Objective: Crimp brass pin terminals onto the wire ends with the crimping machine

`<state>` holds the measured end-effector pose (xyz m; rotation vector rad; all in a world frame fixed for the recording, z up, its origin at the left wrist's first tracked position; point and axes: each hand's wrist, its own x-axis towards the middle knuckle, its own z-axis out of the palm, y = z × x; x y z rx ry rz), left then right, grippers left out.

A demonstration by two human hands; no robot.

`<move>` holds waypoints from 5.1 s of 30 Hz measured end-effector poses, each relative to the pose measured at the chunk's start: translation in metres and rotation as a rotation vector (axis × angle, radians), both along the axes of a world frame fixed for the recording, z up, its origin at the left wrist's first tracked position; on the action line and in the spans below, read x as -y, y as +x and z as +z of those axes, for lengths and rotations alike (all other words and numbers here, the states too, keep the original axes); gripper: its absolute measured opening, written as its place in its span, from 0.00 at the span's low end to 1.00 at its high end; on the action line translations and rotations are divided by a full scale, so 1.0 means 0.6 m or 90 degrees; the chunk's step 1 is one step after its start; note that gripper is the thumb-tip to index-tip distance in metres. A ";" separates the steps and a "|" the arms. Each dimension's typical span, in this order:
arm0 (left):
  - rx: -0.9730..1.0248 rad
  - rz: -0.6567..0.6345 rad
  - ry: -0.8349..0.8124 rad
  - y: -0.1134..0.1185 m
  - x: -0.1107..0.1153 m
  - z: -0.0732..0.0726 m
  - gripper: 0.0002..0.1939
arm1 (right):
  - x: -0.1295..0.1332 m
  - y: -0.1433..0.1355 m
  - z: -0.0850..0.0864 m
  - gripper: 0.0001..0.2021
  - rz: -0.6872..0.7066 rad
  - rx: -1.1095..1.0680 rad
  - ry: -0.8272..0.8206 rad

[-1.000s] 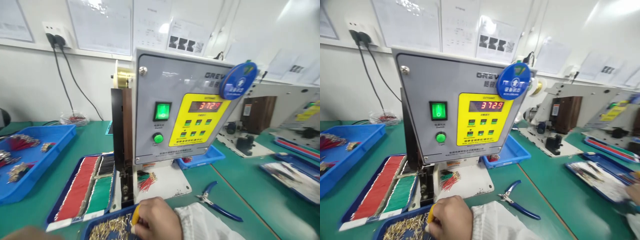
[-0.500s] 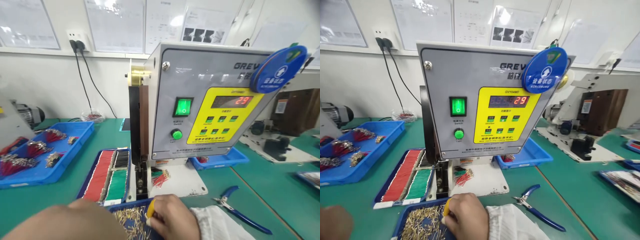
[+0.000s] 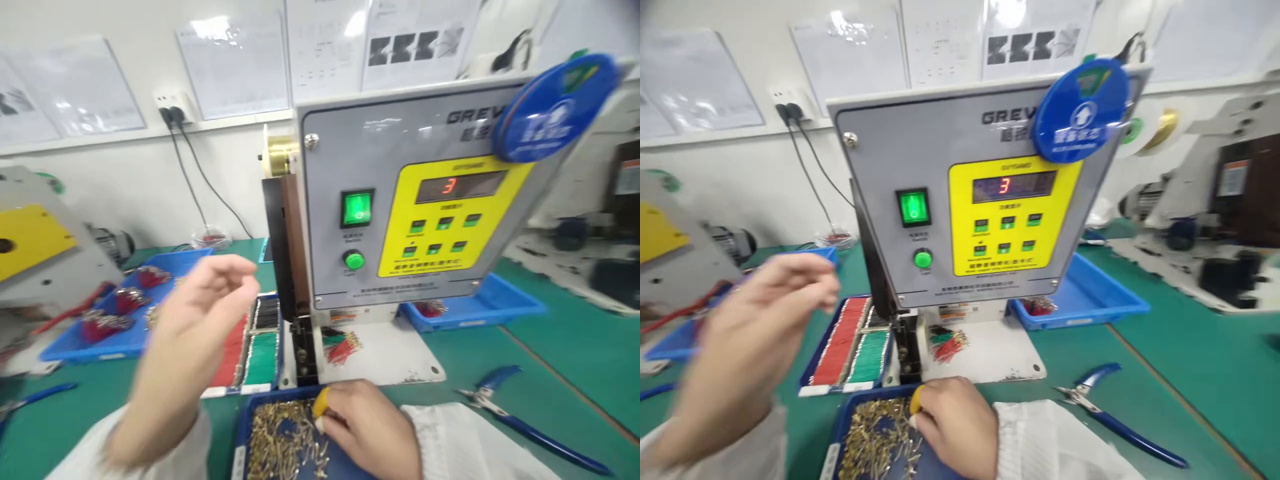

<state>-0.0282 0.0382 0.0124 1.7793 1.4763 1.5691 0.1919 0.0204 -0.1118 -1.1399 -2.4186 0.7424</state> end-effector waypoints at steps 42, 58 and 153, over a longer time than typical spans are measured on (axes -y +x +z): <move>-0.546 0.247 -0.321 -0.135 -0.130 -0.231 0.11 | 0.001 -0.003 0.000 0.23 0.021 0.024 -0.019; -0.541 0.256 -0.317 -0.131 -0.127 -0.226 0.11 | 0.001 -0.003 -0.002 0.23 0.021 0.022 -0.025; -0.267 0.038 0.211 0.015 -0.053 -0.202 0.08 | -0.115 -0.057 0.045 0.20 -0.159 -0.470 -0.252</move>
